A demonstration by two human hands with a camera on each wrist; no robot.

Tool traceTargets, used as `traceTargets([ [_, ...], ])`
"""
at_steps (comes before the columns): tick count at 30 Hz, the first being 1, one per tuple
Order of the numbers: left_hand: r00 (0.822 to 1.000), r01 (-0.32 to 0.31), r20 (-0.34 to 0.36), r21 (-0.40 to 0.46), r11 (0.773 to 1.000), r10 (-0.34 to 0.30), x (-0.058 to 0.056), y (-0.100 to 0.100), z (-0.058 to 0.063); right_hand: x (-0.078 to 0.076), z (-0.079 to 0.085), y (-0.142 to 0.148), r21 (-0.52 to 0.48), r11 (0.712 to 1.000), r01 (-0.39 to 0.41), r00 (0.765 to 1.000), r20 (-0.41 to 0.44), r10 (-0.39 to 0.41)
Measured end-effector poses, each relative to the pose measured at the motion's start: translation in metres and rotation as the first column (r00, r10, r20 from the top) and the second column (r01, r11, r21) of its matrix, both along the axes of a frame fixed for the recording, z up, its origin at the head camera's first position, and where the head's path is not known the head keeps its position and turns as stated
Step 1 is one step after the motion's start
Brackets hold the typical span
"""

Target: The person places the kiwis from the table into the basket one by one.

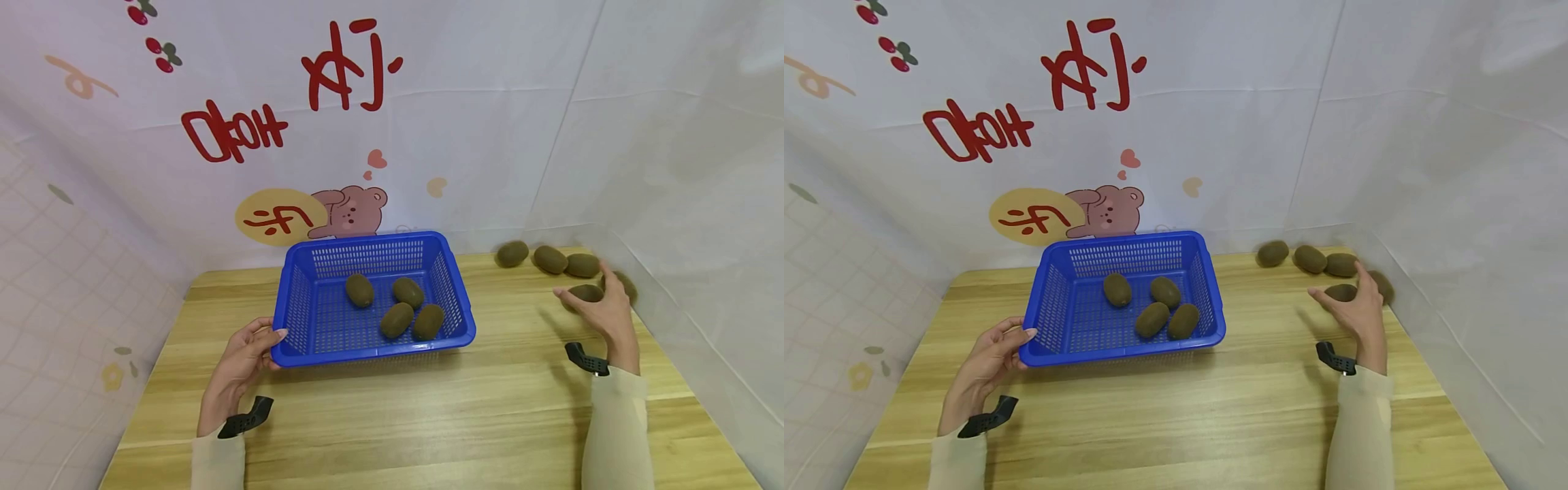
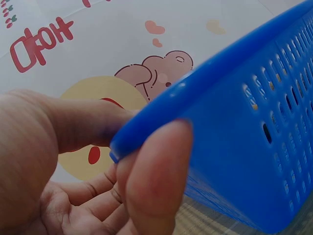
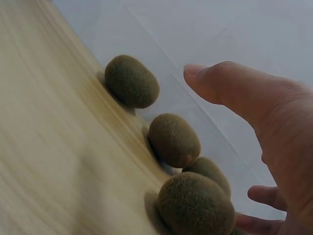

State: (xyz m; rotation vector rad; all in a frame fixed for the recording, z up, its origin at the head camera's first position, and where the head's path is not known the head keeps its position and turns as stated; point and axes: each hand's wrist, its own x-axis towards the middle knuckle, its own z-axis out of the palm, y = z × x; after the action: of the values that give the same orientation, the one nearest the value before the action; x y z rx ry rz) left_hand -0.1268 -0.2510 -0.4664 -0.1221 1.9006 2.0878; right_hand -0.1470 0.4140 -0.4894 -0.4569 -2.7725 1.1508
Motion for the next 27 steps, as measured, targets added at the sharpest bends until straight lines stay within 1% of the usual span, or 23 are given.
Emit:
traceTargets([
  [6, 1.0, 0.001, 0.0, 0.006, 1.0, -0.001, 0.0, 0.0, -0.001, 0.0, -0.012, 0.007, -0.003, 1.0, 0.006, 0.999, 0.036, -0.006],
  [13, 1.0, 0.0, -0.001, 0.012, 1.0, 0.0, 0.0, 0.0, 0.0, -0.001, -0.022, 0.011, -0.047, 0.999, 0.015, 0.997, 0.073, -0.011],
  [17, 1.0, 0.001, 0.0, 0.008, 1.0, -0.001, 0.001, 0.0, 0.0, -0.001, -0.026, 0.011, -0.065, 0.997, 0.038, 0.997, 0.069, -0.034],
  [20, 1.0, 0.005, -0.003, 0.011, 1.0, -0.005, 0.001, 0.0, 0.0, 0.0, -0.028, 0.011, -0.076, 0.995, 0.071, 0.996, 0.051, -0.067],
  [23, 1.0, 0.011, -0.014, 0.022, 1.0, -0.01, 0.001, 0.0, 0.0, 0.0, -0.029, 0.011, -0.076, 0.992, 0.104, 0.994, 0.028, -0.102],
  [27, 1.0, 0.017, -0.027, 0.039, 0.999, -0.016, 0.001, 0.0, -0.001, 0.0, -0.03, 0.011, -0.066, 0.99, 0.125, 0.992, 0.014, -0.125],
])
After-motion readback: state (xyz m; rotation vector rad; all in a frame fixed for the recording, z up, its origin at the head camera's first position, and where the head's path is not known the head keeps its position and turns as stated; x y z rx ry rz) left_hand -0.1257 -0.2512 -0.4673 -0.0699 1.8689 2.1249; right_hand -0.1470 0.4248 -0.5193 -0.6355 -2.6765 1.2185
